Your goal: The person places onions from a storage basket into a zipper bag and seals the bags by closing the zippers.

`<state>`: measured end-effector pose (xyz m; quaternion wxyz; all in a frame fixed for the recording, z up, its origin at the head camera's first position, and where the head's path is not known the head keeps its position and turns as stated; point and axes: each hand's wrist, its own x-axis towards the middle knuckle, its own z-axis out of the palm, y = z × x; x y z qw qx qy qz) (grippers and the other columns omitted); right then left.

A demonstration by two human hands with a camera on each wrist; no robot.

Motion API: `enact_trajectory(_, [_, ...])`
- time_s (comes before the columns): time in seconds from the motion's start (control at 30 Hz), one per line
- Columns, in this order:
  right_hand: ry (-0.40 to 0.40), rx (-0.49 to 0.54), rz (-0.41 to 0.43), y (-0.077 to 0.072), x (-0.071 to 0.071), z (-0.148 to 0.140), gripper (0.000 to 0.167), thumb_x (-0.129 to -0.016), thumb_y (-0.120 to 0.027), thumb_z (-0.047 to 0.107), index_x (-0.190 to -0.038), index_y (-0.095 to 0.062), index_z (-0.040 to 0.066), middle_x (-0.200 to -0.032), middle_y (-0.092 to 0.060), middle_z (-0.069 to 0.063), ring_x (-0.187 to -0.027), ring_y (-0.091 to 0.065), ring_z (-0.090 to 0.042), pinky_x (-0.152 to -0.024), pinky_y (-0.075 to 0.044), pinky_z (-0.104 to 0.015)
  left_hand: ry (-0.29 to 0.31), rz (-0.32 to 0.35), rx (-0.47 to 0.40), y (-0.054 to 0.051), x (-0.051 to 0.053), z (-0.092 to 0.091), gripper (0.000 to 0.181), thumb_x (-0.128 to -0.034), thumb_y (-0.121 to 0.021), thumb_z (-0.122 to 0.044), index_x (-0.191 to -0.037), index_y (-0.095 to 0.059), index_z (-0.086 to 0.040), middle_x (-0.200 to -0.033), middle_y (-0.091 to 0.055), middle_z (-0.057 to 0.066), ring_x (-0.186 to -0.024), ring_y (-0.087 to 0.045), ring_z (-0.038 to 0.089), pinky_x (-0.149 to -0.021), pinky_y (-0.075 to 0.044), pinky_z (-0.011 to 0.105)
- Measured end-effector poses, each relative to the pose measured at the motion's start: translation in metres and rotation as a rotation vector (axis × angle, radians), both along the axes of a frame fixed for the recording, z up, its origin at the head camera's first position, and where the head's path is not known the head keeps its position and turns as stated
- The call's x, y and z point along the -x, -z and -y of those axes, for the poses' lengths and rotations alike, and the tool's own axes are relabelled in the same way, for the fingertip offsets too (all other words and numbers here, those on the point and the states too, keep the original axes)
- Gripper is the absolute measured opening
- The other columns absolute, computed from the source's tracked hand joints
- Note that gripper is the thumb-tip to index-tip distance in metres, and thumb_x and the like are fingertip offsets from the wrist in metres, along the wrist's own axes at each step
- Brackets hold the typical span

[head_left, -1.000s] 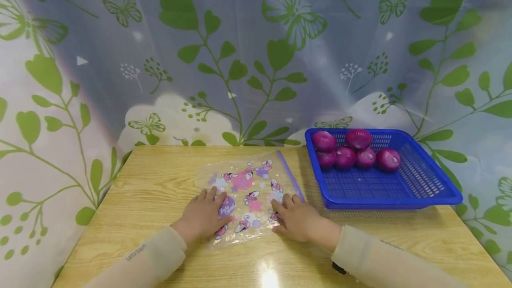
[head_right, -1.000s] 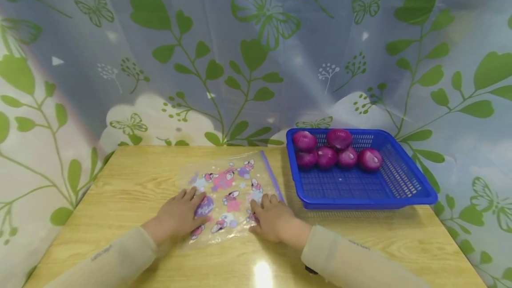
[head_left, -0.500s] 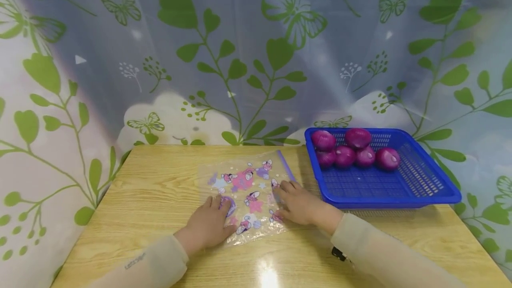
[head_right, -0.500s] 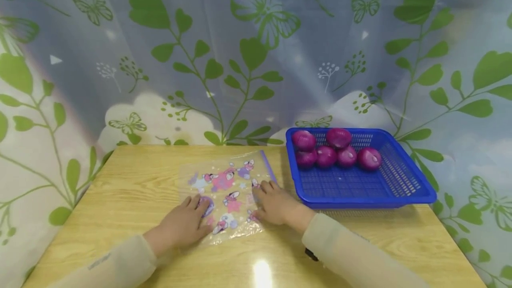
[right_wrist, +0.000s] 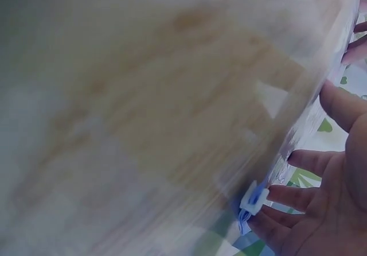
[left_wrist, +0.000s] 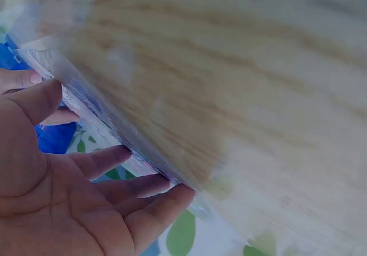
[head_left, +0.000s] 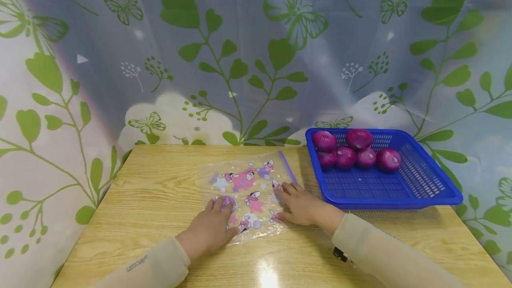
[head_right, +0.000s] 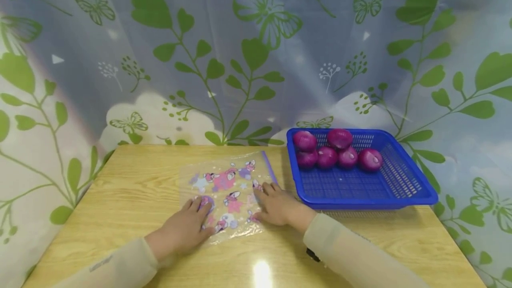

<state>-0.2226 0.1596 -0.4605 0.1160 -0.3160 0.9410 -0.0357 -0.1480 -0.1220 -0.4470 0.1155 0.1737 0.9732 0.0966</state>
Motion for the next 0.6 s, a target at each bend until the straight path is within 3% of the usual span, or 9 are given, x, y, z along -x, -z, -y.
enact_trajectory(0.6, [0.042,-0.045,0.021,-0.003,-0.01,0.006,0.076,-0.099,-0.053,0.056,-0.156,-0.033,0.011,-0.158,-0.029,-0.024,-0.143,-0.029,-0.046,-0.112,-0.033,-0.058,0.015,-0.031,-0.001,0.008,0.032,0.014,0.074,-0.097,-0.059,-0.052,-0.15,-0.042,-0.004,-0.155,-0.033,0.028,-0.142,-0.03,0.049,-0.114,-0.031,0.058])
